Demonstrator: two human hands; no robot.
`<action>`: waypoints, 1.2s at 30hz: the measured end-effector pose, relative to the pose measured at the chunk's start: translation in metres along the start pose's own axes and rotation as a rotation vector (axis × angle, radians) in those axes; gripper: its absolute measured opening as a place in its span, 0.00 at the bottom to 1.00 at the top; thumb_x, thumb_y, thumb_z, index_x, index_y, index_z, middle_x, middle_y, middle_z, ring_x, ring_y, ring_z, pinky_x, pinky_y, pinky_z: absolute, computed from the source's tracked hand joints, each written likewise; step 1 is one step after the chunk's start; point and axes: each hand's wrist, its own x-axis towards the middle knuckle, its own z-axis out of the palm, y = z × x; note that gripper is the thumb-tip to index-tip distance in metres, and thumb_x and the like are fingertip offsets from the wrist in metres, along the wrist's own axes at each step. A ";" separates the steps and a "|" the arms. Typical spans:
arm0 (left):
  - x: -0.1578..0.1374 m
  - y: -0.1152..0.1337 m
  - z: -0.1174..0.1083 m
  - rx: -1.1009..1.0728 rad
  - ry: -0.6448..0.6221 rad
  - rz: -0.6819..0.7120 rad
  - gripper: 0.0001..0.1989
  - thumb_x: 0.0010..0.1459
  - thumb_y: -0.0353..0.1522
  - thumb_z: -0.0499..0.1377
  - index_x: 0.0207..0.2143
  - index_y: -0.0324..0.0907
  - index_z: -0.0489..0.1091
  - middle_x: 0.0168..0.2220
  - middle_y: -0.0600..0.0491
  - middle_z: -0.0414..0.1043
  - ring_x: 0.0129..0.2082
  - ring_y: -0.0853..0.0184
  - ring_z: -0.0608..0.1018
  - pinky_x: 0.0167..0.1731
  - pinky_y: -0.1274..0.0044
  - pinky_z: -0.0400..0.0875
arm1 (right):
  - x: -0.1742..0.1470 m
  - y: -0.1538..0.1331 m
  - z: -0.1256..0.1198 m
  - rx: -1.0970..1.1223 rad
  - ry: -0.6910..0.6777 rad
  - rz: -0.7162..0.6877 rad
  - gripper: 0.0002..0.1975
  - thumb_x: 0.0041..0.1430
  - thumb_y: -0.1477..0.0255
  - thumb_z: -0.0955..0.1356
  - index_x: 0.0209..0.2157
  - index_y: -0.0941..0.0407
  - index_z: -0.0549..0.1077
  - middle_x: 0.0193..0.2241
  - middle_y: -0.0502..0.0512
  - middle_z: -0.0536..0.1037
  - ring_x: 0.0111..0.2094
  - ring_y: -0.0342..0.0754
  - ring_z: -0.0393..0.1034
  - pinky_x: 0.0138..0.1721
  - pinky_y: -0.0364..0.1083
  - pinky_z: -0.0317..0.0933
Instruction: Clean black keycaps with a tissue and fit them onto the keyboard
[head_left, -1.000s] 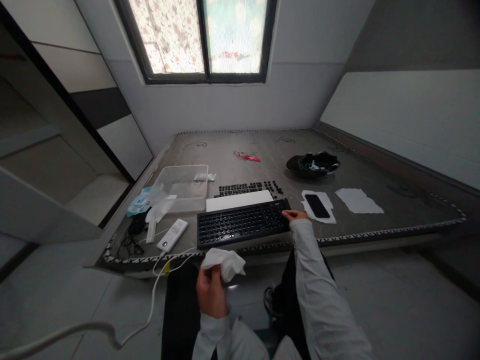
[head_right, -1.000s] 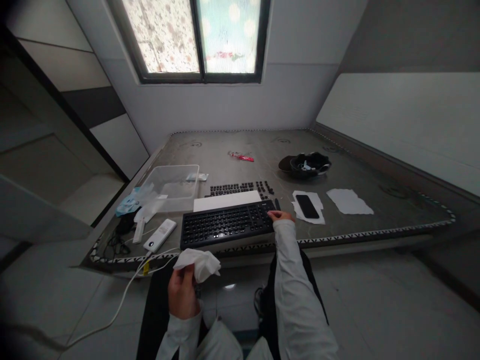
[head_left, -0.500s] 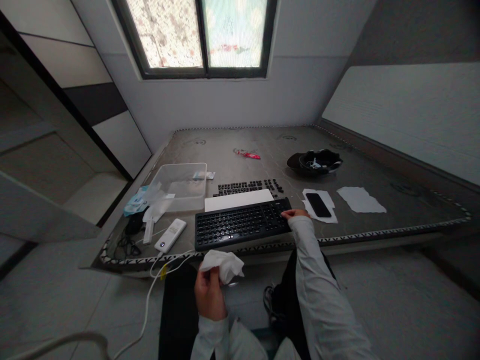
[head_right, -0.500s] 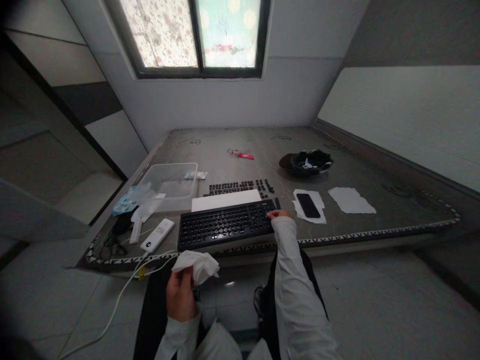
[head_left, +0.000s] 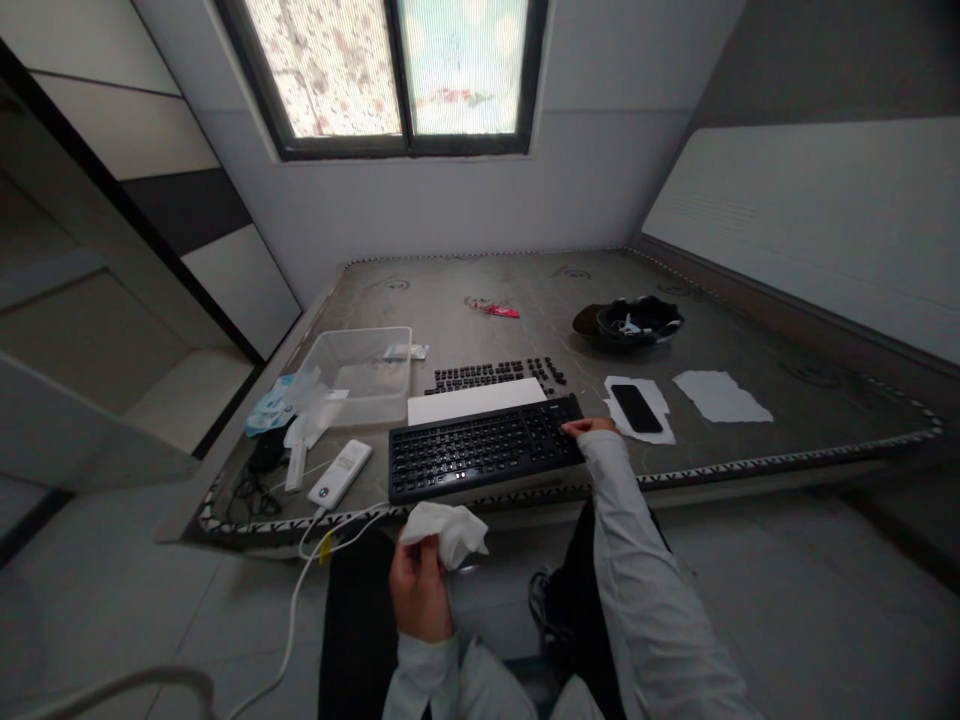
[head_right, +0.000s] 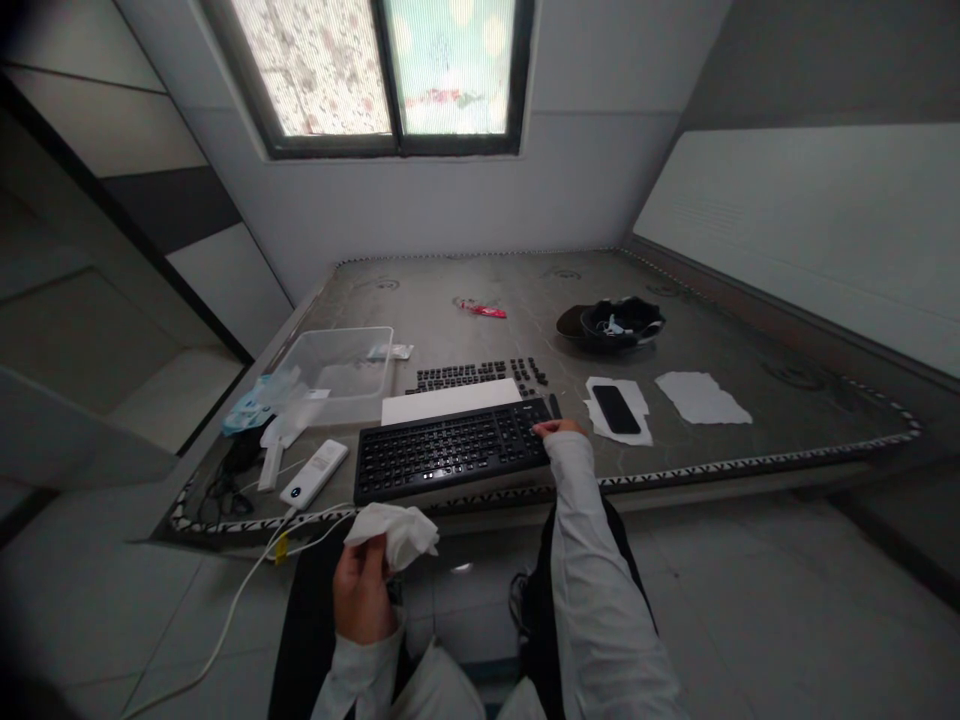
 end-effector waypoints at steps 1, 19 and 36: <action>0.000 0.000 0.000 0.000 0.002 0.002 0.28 0.37 0.51 0.65 0.36 0.40 0.73 0.34 0.50 0.77 0.39 0.57 0.76 0.38 0.71 0.68 | 0.000 0.001 0.000 0.002 0.000 0.001 0.07 0.42 0.65 0.73 0.24 0.54 0.80 0.24 0.53 0.82 0.26 0.49 0.75 0.29 0.44 0.64; -0.005 0.010 0.003 0.023 0.012 0.044 0.26 0.37 0.51 0.66 0.34 0.41 0.73 0.33 0.50 0.79 0.38 0.57 0.78 0.39 0.69 0.70 | 0.011 0.012 0.009 0.057 0.024 -0.023 0.07 0.39 0.65 0.73 0.21 0.55 0.77 0.20 0.51 0.78 0.22 0.47 0.71 0.27 0.44 0.61; -0.003 0.001 0.009 -0.033 -0.019 0.011 0.27 0.35 0.50 0.67 0.33 0.41 0.74 0.32 0.52 0.77 0.37 0.58 0.77 0.37 0.71 0.68 | 0.020 0.017 0.010 0.195 0.025 -0.165 0.18 0.32 0.66 0.73 0.25 0.52 0.61 0.23 0.45 0.70 0.27 0.47 0.66 0.30 0.44 0.59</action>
